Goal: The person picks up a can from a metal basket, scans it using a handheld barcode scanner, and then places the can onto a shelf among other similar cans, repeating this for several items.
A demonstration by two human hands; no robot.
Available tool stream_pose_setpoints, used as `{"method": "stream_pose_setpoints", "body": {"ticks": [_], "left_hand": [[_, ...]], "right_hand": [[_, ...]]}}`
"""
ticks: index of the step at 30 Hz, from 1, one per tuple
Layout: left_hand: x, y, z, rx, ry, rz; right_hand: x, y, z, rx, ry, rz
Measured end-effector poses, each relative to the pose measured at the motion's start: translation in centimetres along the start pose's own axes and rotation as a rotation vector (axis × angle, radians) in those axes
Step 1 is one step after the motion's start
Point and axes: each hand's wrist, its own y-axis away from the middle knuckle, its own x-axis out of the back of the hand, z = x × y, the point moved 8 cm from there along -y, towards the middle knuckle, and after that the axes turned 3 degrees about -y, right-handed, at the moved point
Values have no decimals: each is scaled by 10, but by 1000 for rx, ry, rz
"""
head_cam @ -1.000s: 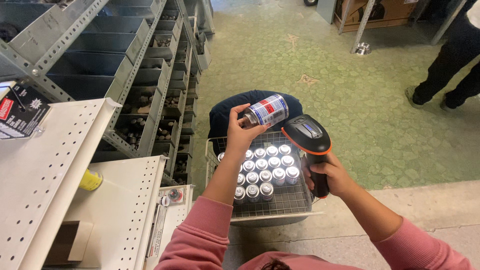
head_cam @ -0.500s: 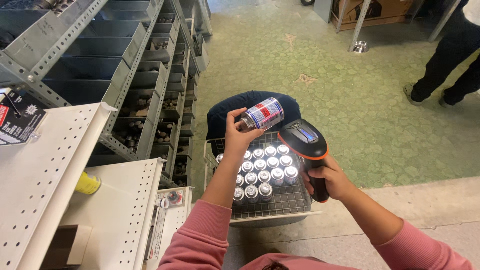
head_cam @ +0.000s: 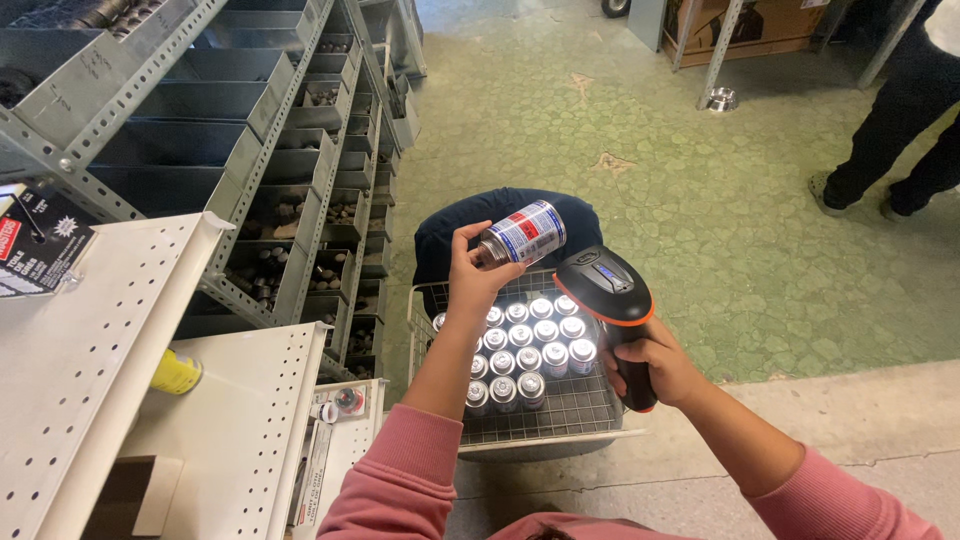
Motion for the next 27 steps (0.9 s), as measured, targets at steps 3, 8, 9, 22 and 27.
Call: {"method": "stream_pose_setpoints", "body": {"ticks": [3,8,9,22,27], "left_hand": [[0,-2,-1,-6,-5,1],[3,-7,-5,4,-3,4],[4,-7,-5,3,-3,9],[115,30,66,-177,-188,261],[203,128,149,-159,-505,522]], "right_hand": [[5,-3,4,-13,-7,-1],[25,-7,20,6,-9,-25],[27,-6,20,4,-11,-29],[-65,-94,12,5,-187,-356],[-149,-116,69,-112,-354,-588]]}}
